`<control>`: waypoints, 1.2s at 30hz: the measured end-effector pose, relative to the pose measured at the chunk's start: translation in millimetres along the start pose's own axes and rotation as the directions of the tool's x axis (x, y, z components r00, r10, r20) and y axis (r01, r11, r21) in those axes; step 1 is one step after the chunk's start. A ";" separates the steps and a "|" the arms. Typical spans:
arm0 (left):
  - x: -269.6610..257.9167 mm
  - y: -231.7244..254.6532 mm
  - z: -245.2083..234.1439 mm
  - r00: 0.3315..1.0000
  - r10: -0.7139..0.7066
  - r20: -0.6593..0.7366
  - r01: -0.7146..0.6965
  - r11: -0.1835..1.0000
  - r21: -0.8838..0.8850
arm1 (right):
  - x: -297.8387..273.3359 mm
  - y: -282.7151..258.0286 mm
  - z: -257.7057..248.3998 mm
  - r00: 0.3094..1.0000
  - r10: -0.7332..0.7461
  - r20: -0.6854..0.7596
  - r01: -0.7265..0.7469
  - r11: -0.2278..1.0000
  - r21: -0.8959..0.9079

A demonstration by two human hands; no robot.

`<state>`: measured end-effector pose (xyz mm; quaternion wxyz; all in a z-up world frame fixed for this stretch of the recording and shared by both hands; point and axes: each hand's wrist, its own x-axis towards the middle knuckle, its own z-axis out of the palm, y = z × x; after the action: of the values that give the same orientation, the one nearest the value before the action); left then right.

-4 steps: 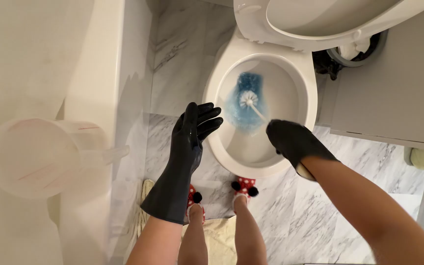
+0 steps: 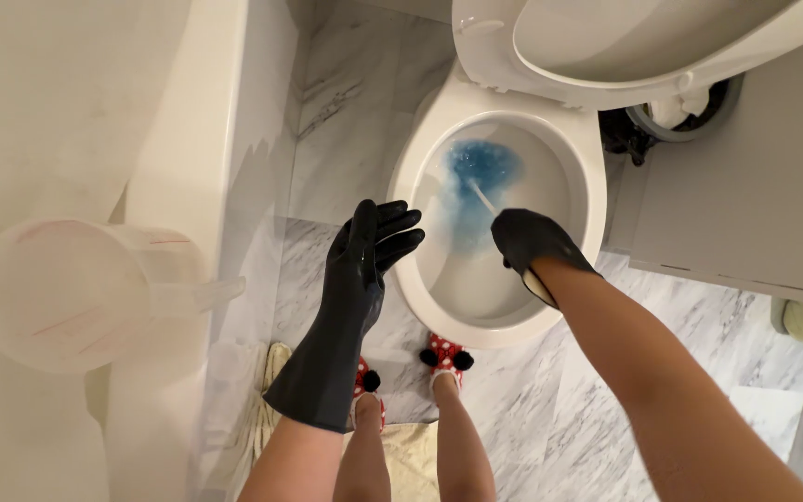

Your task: The person scrubs the inside of a toilet bowl with a brush and blue cleaner, then rinses the brush and flushes the toilet. They wipe the toilet seat, lid, and tank with a green cloth and spray cleaner.

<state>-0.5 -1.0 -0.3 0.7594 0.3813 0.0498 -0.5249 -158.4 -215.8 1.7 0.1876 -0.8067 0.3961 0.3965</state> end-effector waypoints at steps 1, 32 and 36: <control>-0.4 -1.5 -0.9 1.000 0.023 0.003 -0.023 1.000 -0.009 | 9.2 -1.6 -0.6 0.998 -0.009 0.054 0.015 0.995 -0.101; 0.1 8.6 29.0 0.997 0.052 -0.050 -0.053 0.998 -0.017 | -97.8 57.8 -30.3 0.956 0.293 0.002 -0.257 0.835 0.487; 2.3 10.1 22.7 0.997 0.068 -0.023 -0.069 0.997 -0.046 | -79.3 69.2 -31.9 0.955 0.297 0.007 -0.262 0.830 0.492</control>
<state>1.5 -15.5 19.9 0.7850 0.3704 0.0570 -0.4934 -226.7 -239.2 84.6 0.3107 -0.6798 0.6032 0.2785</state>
